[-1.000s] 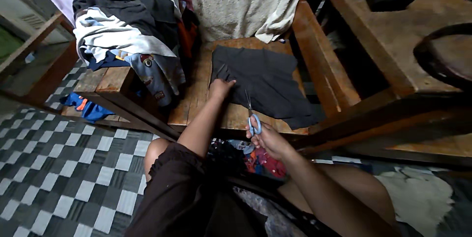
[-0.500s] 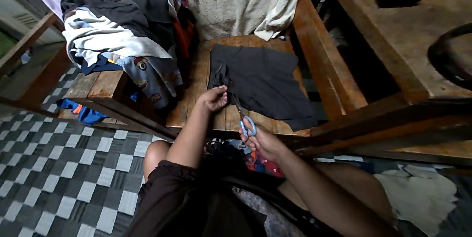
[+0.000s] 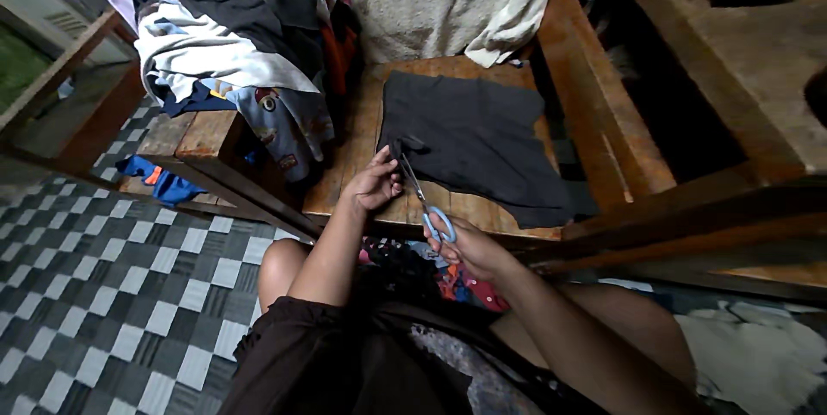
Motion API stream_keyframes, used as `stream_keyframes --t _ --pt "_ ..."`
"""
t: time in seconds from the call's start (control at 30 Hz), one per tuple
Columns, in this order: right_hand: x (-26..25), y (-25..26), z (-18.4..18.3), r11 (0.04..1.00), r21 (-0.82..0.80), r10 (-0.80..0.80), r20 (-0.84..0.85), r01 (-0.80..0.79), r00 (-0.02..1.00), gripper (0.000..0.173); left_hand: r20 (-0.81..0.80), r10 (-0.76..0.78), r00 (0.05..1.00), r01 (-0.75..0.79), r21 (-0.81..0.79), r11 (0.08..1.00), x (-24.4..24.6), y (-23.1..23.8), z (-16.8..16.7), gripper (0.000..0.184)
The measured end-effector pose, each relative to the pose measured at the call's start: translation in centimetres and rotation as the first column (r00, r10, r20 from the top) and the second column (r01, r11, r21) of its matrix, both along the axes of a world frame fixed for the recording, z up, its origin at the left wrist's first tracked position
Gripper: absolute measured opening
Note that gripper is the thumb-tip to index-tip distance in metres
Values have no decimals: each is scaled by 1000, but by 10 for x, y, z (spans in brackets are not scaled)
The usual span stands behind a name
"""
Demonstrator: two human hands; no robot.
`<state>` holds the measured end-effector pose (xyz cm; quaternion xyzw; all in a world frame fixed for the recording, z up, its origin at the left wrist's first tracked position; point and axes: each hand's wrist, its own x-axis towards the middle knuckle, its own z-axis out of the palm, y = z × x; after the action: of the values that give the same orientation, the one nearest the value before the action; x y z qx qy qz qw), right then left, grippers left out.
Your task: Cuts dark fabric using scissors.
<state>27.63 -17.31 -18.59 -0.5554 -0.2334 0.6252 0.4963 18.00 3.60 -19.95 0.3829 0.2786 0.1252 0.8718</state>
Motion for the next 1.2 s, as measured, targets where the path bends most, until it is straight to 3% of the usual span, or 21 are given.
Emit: stream_keyframes --t 0.27,0.63,0.97,1.2 --pt "0 -7 3 998 0 69 -56 -69 996 35 -53 -52 997 54 34 998 -17 2 11 53" --pt "2 -10 7 983 -42 174 -129 -181 976 40 -57 -12 998 16 70 997 -25 7 17 59" --pt "-8 5 4 995 46 92 -130 -87 987 38 -76 -68 995 82 199 976 -29 -5 21 71" --pt "-13 17 5 997 63 46 -128 -38 991 38 97 -39 994 23 160 987 -27 -21 11 77"
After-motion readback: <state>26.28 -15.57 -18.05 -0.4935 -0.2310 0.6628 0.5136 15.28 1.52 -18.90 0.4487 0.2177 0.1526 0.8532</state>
